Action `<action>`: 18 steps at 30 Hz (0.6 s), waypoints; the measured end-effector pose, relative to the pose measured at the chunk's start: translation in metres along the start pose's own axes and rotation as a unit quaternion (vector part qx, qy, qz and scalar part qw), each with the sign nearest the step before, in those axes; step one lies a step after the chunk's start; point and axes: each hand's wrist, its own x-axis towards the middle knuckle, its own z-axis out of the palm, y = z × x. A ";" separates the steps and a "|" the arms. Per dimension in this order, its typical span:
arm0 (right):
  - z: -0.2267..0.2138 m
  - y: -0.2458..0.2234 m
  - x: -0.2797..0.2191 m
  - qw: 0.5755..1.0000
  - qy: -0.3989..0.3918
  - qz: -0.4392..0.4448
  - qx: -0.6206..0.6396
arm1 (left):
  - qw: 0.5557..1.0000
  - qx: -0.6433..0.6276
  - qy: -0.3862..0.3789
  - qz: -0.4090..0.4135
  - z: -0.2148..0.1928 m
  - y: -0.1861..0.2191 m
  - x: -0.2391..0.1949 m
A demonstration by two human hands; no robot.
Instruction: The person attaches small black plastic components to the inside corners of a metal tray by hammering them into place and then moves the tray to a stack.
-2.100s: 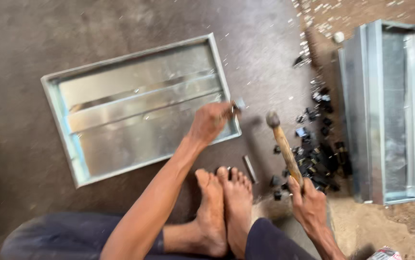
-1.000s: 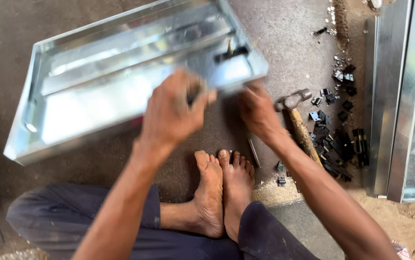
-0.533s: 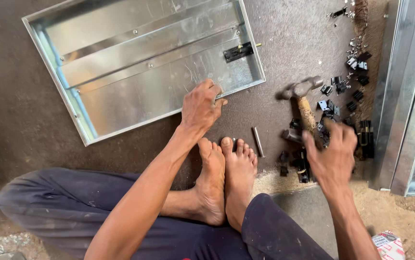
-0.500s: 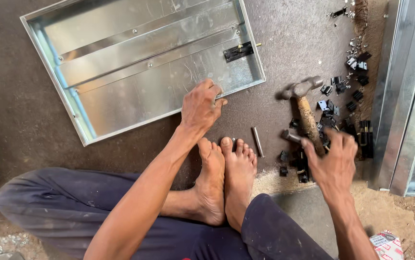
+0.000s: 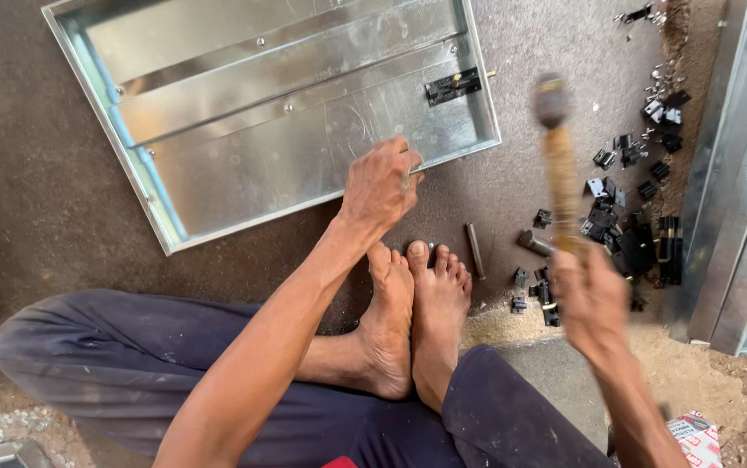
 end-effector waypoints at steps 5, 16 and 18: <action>0.044 -0.014 0.016 0.998 -0.035 0.013 0.055 | 0.999 -0.024 0.039 0.028 -0.003 -0.003 0.004; 0.061 -0.023 0.012 0.999 0.018 0.006 0.048 | 1.000 -0.007 0.015 0.011 -0.004 -0.005 0.000; 0.057 -0.021 0.010 0.998 0.025 -0.011 0.050 | 1.000 -0.004 0.021 0.016 -0.001 -0.004 -0.001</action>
